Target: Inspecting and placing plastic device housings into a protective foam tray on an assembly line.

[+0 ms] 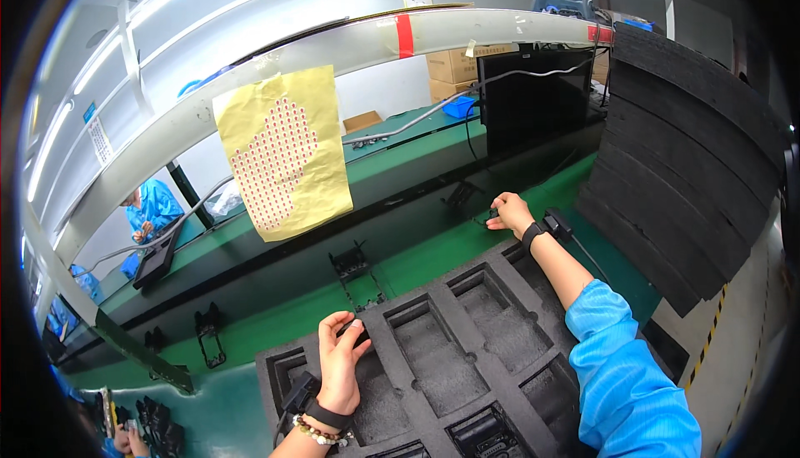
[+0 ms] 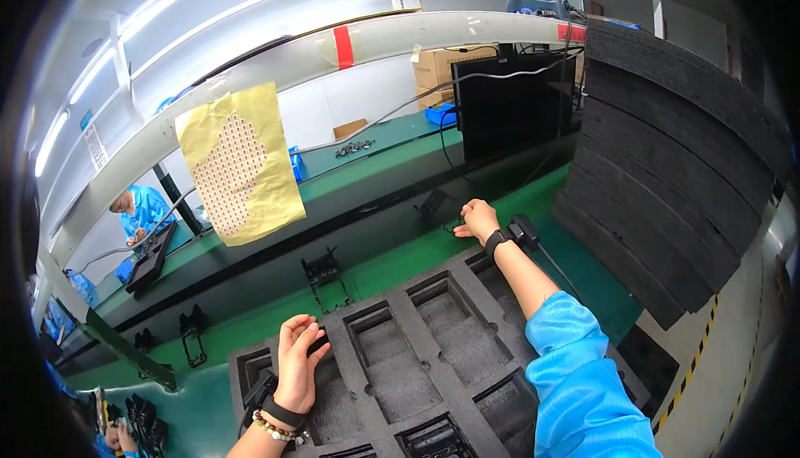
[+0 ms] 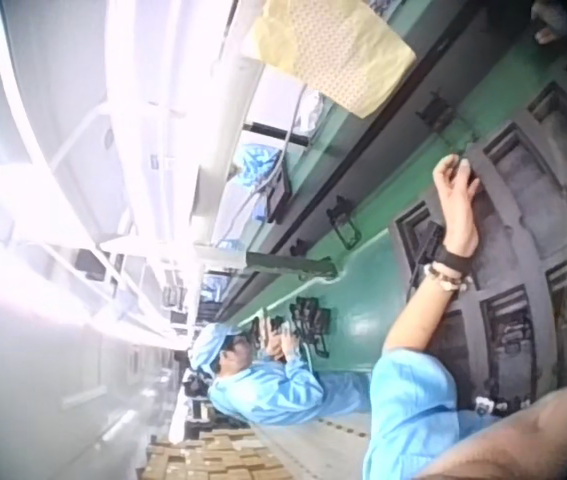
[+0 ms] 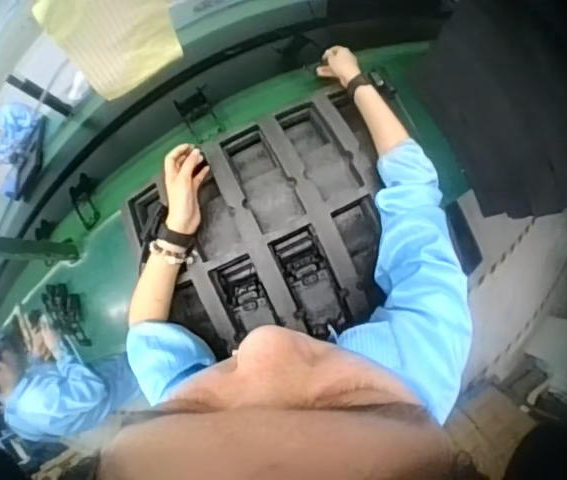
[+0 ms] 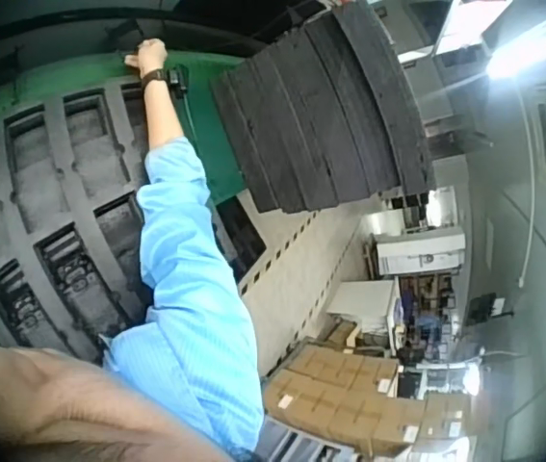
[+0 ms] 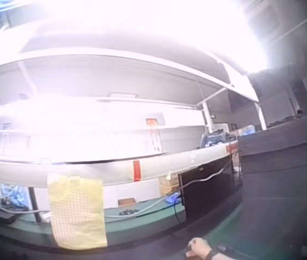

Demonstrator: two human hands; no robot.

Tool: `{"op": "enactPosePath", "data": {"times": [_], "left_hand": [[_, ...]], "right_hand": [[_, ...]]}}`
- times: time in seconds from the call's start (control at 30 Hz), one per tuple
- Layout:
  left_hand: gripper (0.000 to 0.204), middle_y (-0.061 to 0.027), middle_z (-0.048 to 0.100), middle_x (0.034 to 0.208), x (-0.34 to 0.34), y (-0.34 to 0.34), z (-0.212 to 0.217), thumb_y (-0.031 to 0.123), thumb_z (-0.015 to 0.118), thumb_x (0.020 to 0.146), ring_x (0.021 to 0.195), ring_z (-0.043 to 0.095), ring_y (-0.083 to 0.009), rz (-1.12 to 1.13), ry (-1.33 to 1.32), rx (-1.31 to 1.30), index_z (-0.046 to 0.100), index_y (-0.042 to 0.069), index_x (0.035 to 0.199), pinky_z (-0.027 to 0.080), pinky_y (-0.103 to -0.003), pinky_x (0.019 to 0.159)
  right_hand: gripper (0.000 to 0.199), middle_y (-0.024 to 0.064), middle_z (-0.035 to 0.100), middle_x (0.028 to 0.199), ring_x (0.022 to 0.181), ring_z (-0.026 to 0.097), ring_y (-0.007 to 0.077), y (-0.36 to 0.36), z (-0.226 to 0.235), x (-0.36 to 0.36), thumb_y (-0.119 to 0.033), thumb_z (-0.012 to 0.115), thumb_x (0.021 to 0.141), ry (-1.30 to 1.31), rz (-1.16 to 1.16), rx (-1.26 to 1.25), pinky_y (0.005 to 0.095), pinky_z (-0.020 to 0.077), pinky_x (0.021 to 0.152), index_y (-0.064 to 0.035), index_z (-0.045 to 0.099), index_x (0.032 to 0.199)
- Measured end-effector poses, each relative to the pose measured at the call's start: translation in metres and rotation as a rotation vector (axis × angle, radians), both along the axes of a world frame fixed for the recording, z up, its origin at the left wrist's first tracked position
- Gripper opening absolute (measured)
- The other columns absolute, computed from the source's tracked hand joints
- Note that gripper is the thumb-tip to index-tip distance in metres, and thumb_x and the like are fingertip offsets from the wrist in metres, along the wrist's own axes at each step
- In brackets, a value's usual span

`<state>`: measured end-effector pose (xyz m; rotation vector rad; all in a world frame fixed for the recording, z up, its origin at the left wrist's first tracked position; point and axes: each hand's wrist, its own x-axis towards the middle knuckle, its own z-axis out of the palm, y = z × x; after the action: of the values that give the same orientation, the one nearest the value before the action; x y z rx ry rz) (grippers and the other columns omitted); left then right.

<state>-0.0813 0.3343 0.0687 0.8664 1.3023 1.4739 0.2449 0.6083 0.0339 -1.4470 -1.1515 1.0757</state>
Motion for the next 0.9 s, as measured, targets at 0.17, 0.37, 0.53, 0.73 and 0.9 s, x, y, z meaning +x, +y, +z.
{"op": "enactPosePath", "data": {"times": [0.17, 0.37, 0.53, 0.73, 0.9], "left_hand": [[0.025, 0.0001, 0.053, 0.116, 0.0, -0.001, 0.0, 0.018, 0.06, 0.097, 0.105, 0.054, -0.0123, -0.003, -0.007, -0.011, 0.051, 0.013, 0.12, 0.046, -0.035, 0.093], [0.023, 0.0004, 0.053, 0.113, 0.0, -0.002, 0.001, 0.017, 0.06, 0.096, 0.104, 0.054, -0.0123, -0.006, -0.013, -0.018, 0.052, 0.013, 0.118, 0.046, -0.035, 0.092], [0.024, 0.0009, 0.053, 0.112, -0.001, -0.001, -0.001, 0.018, 0.06, 0.096, 0.103, 0.054, -0.0122, -0.011, -0.02, -0.015, 0.053, 0.013, 0.118, 0.046, -0.035, 0.092], [0.022, 0.001, 0.053, 0.112, -0.001, -0.001, 0.0, 0.018, 0.061, 0.096, 0.103, 0.055, -0.0122, -0.018, -0.017, -0.026, 0.054, 0.012, 0.116, 0.046, -0.035, 0.092], [0.021, 0.0008, 0.053, 0.112, -0.001, -0.001, -0.001, 0.018, 0.061, 0.096, 0.103, 0.055, -0.0122, -0.029, -0.018, -0.022, 0.055, 0.012, 0.116, 0.046, -0.034, 0.091]], "right_hand": [[0.022, 0.0136, 0.061, 0.096, 0.069, 0.071, 0.0262, 0.0, 0.0, 0.0, -0.014, 0.046, 0.102, 0.011, -0.047, -0.012, 0.034, 0.0635, 0.059, 0.0061, 0.056, 0.104], [0.02, 0.0175, 0.058, 0.097, 0.07, 0.071, 0.0321, 0.006, -0.006, 0.002, -0.012, 0.046, 0.102, 0.059, -0.034, -0.021, 0.0403, 0.0635, 0.056, 0.0072, 0.052, 0.103], [0.022, 0.0173, 0.057, 0.1, 0.071, 0.071, 0.0326, 0.01, -0.009, 0.004, -0.013, 0.043, 0.103, 0.087, -0.028, -0.027, 0.041, 0.0639, 0.056, 0.0077, 0.049, 0.106], [0.024, 0.0168, 0.056, 0.103, 0.072, 0.07, 0.0284, 0.006, -0.006, 0.002, -0.015, 0.044, 0.103, 0.094, -0.037, -0.017, 0.0373, 0.064, 0.061, 0.0077, 0.049, 0.109], [0.024, 0.017, 0.056, 0.1, 0.069, 0.07, 0.0319, 0.007, -0.006, 0.002, -0.015, 0.041, 0.104, 0.127, -0.049, -0.005, 0.0409, 0.064, 0.056, 0.0074, 0.048, 0.107]]}}
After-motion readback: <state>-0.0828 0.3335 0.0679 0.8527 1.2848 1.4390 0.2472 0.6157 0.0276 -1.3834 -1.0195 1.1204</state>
